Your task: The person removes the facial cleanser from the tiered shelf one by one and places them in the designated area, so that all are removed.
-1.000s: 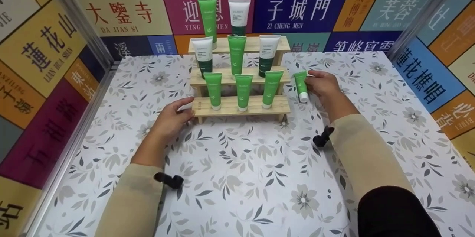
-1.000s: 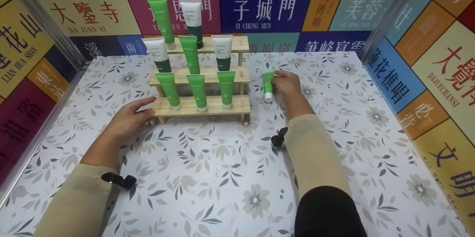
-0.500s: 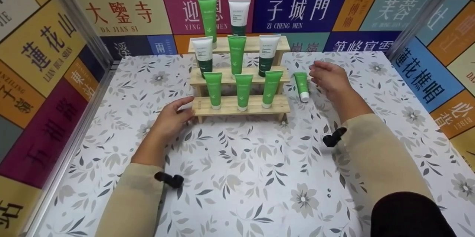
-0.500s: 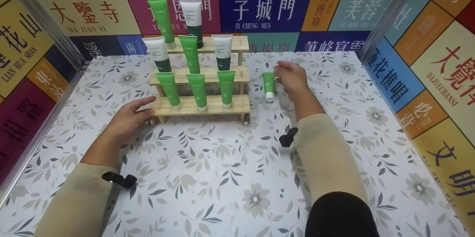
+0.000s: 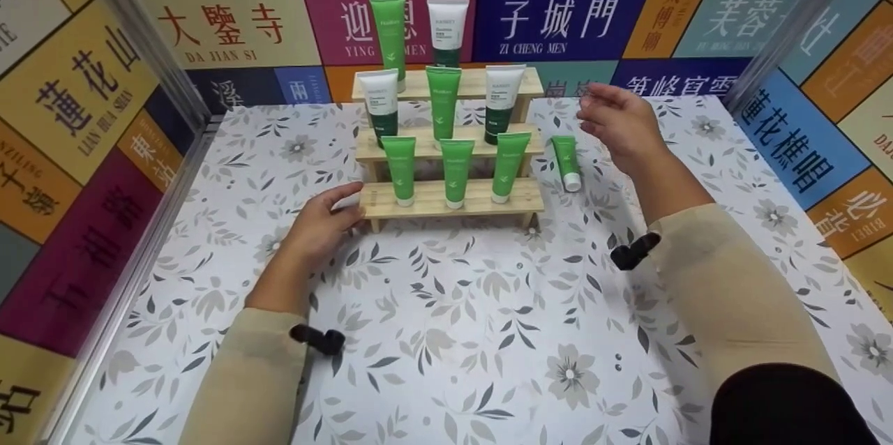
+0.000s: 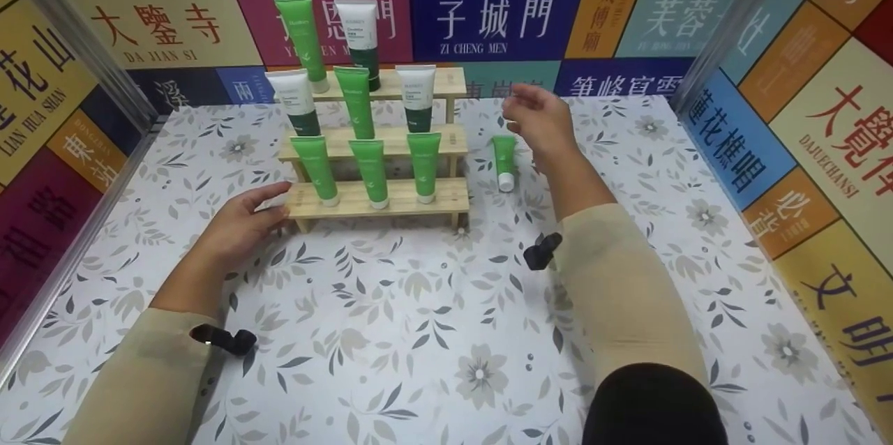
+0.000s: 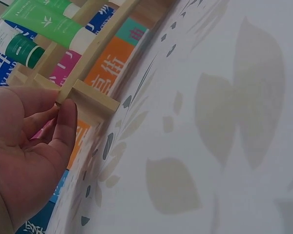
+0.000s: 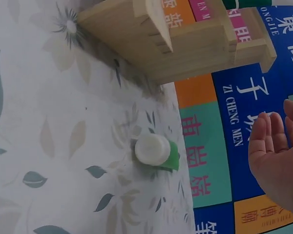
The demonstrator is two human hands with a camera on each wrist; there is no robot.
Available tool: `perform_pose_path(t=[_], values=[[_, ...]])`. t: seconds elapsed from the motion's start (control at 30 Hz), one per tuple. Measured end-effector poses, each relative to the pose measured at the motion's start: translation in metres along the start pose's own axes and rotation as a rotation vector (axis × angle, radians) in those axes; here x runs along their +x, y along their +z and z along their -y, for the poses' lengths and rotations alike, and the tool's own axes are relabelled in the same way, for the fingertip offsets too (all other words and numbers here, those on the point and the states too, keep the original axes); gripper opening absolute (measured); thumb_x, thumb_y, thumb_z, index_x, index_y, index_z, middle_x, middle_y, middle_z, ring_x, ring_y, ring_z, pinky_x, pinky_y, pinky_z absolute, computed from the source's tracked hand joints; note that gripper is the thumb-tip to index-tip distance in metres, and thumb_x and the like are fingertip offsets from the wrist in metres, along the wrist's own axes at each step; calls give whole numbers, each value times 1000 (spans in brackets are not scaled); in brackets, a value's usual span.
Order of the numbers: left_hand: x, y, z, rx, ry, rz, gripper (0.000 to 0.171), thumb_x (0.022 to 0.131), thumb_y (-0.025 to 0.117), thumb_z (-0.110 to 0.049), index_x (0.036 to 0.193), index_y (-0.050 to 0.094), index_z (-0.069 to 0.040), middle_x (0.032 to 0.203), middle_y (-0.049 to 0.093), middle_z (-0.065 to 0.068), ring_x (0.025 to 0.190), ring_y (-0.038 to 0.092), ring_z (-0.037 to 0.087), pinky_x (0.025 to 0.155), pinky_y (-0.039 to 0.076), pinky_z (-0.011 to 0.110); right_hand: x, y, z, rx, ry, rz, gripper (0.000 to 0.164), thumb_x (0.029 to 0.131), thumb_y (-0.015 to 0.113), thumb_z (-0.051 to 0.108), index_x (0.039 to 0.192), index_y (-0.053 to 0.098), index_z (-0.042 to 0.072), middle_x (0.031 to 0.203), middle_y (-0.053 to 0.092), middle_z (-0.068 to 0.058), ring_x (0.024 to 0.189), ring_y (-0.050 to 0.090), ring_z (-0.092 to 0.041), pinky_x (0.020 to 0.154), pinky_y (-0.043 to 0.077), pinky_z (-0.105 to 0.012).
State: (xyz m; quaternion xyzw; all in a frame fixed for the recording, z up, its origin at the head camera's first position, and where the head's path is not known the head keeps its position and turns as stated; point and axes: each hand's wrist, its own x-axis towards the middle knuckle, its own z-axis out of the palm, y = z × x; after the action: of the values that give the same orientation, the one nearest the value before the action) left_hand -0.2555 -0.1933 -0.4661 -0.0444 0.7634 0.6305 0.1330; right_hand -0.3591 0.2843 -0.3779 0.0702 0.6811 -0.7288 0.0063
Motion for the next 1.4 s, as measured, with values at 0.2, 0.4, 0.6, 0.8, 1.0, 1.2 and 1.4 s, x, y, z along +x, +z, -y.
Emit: perform_pose_path(t=[0.2, 0.4, 0.6, 0.8, 1.0, 1.2, 1.4], values=[[2, 1, 0, -32, -11, -4, 56, 108, 60, -13, 162, 47, -17, 152, 63, 16, 124, 68, 20, 106, 53, 35, -9, 19, 17, 37, -67, 31, 48, 95, 82, 16, 140, 65, 10, 124, 66, -5, 109, 68, -19, 89, 61, -24], [1, 0, 0, -9, -3, -17, 55, 107, 61, -15, 161, 49, -19, 149, 66, 16, 120, 70, 18, 99, 55, 31, -10, 39, 35, 80, -122, 61, 41, 95, 82, 14, 134, 69, 10, 118, 67, -5, 104, 69, -19, 87, 61, -25], [0, -3, 1, -5, 2, -30, 55, 107, 63, -15, 160, 51, -18, 146, 68, 16, 115, 72, 18, 93, 56, 28, -8, 60, 59, 68, -124, 109, 41, 94, 82, 16, 133, 70, 11, 122, 68, -4, 109, 68, -22, 93, 60, -30], [1, -1, 2, -23, -1, -22, 56, 107, 61, -14, 162, 48, -17, 151, 64, 17, 118, 70, 16, 99, 55, 28, -6, 79, 74, 65, -167, 149, 39, 95, 82, 15, 131, 70, 13, 122, 69, -4, 109, 68, -21, 90, 59, -30], [4, 1, 2, -18, -3, -25, 56, 106, 62, -15, 161, 50, -17, 148, 66, 15, 119, 70, 17, 101, 54, 31, -3, 94, 86, 65, -193, 210, 38, 96, 80, 11, 133, 69, 11, 125, 68, -6, 107, 68, -22, 89, 60, -28], [4, 1, 2, 11, 7, -28, 55, 106, 64, -18, 159, 52, -18, 144, 69, 14, 113, 72, 16, 96, 55, 30, 5, 104, 101, 50, -160, 265, 41, 96, 79, 9, 136, 67, 11, 130, 69, -7, 112, 68, -24, 92, 61, -28], [4, 0, 3, -4, 10, -28, 55, 106, 63, -15, 159, 52, -17, 146, 67, 15, 114, 71, 16, 99, 55, 30, 11, 119, 109, 24, -161, 318, 43, 95, 80, 7, 136, 68, 11, 131, 70, -9, 121, 69, -26, 104, 58, -34]])
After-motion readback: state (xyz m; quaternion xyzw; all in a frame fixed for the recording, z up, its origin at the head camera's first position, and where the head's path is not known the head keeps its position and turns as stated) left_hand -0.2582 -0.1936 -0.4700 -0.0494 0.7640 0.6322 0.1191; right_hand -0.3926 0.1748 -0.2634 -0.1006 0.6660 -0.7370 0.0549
